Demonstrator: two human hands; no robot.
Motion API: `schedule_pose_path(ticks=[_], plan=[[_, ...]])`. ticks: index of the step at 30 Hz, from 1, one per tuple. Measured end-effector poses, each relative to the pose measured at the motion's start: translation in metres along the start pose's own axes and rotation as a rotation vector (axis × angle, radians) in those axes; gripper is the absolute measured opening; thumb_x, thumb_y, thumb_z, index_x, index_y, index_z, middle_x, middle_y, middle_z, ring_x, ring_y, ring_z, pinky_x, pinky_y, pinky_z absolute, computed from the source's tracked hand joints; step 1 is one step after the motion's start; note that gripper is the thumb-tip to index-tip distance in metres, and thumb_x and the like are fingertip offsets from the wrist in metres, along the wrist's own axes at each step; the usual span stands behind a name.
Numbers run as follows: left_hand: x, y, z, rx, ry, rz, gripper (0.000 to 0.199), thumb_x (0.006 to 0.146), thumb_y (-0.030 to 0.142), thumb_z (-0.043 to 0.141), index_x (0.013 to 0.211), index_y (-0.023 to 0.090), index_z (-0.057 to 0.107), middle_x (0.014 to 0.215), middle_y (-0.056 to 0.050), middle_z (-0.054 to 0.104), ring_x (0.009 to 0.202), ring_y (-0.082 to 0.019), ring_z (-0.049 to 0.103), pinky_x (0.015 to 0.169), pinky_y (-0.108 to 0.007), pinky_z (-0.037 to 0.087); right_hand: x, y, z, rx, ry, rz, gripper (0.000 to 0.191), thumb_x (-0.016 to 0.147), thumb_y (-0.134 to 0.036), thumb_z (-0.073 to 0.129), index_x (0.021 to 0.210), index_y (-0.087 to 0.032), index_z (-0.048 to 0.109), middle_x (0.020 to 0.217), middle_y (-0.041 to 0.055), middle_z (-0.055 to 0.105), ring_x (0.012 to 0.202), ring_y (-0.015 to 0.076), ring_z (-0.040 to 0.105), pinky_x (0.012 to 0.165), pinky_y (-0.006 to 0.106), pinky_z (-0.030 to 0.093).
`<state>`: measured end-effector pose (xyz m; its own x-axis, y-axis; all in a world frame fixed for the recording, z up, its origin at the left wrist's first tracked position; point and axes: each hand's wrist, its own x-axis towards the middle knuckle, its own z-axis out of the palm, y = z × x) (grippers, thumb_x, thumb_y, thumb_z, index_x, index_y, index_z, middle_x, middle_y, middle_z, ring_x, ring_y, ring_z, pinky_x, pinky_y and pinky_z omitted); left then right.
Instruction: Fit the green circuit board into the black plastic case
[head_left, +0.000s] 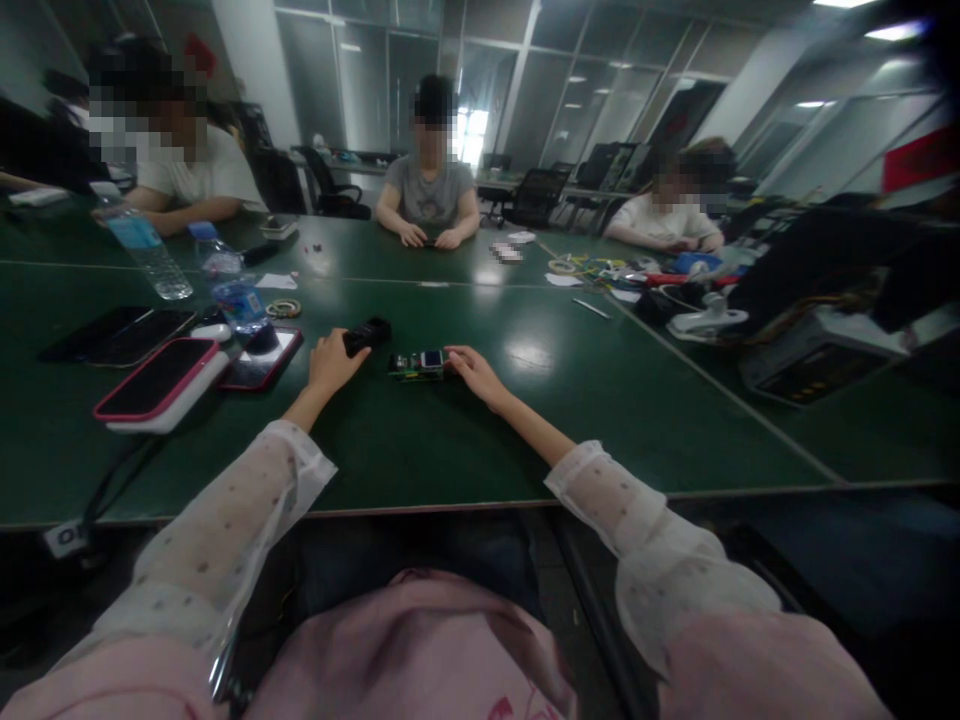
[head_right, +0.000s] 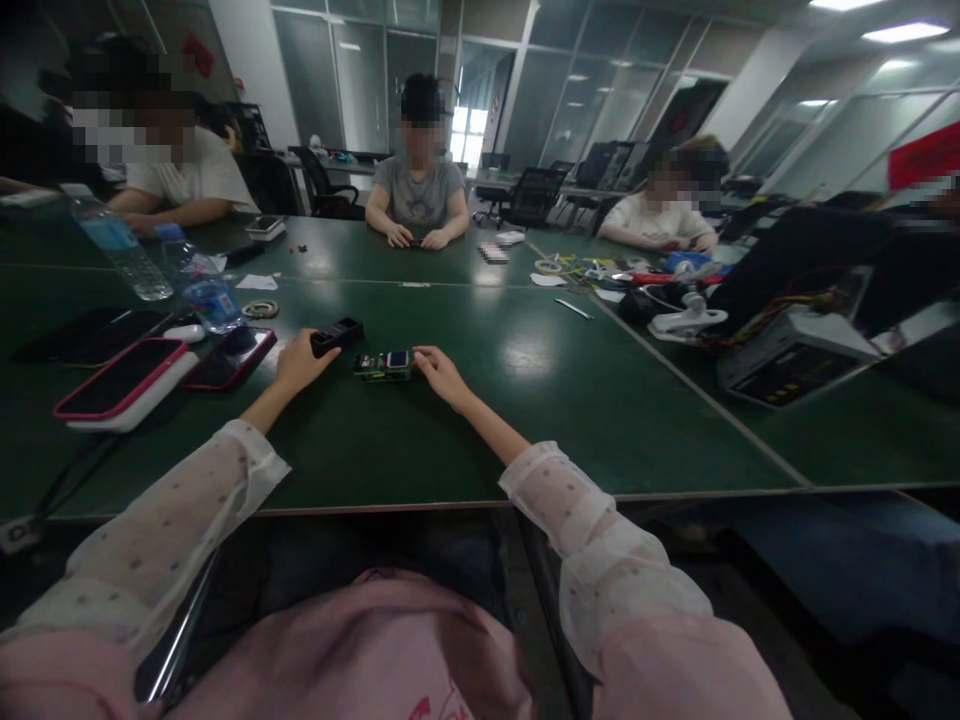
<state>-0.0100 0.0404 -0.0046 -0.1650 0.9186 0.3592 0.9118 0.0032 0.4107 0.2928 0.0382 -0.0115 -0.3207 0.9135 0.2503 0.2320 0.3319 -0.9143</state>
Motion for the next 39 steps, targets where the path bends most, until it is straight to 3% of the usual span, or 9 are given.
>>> schedule_pose_path(ticks=[12,29,32,35,39], plan=[[0.001,0.001,0.000,0.068,-0.005,0.014,0.057,0.083,0.053,0.057,0.124,0.015,0.046,0.118,-0.017,0.061,0.112,-0.034,0.055,0.091,-0.045,0.044,-0.002,-0.004,-0.001,0.029,-0.005,0.018,0.041,0.091,-0.050,0.049,0.118,-0.019,0.057,0.100,0.0085,0.070,0.097,0.0204,0.064,0.088,0.038,0.048],[0.003,-0.003,0.003,-0.006,-0.014,0.002,0.057,0.081,0.052,0.059,0.124,0.016,0.047,0.118,-0.019,0.060,0.113,-0.037,0.054,0.092,-0.049,0.042,-0.005,-0.012,-0.002,0.056,-0.005,0.046,0.037,0.092,-0.045,0.048,0.115,-0.018,0.057,0.097,0.0078,0.069,0.093,0.0184,0.063,0.087,0.036,0.047],[0.007,-0.005,0.007,-0.155,-0.022,0.001,0.057,0.077,0.048,0.066,0.122,0.017,0.049,0.116,-0.016,0.062,0.109,-0.033,0.058,0.092,-0.045,0.044,-0.005,-0.012,-0.001,0.060,0.004,0.053,0.036,0.092,-0.044,0.048,0.114,-0.017,0.057,0.097,0.0078,0.069,0.093,0.0183,0.063,0.088,0.036,0.047],[0.011,-0.003,0.007,-0.455,-0.050,0.022,0.056,0.075,0.046,0.068,0.120,0.017,0.051,0.116,-0.012,0.062,0.107,-0.027,0.060,0.093,-0.039,0.046,-0.005,-0.011,-0.001,0.064,-0.004,0.050,0.035,0.092,-0.045,0.049,0.114,-0.018,0.057,0.099,0.0071,0.068,0.095,0.0181,0.063,0.088,0.035,0.048],[0.009,0.010,-0.003,-0.795,-0.116,0.063,0.059,0.075,0.047,0.068,0.122,0.017,0.051,0.120,-0.010,0.062,0.112,-0.025,0.059,0.097,-0.037,0.045,-0.004,-0.007,-0.003,0.069,-0.018,0.041,0.036,0.092,-0.047,0.048,0.114,-0.020,0.058,0.099,0.0065,0.069,0.096,0.0180,0.063,0.089,0.035,0.048]])
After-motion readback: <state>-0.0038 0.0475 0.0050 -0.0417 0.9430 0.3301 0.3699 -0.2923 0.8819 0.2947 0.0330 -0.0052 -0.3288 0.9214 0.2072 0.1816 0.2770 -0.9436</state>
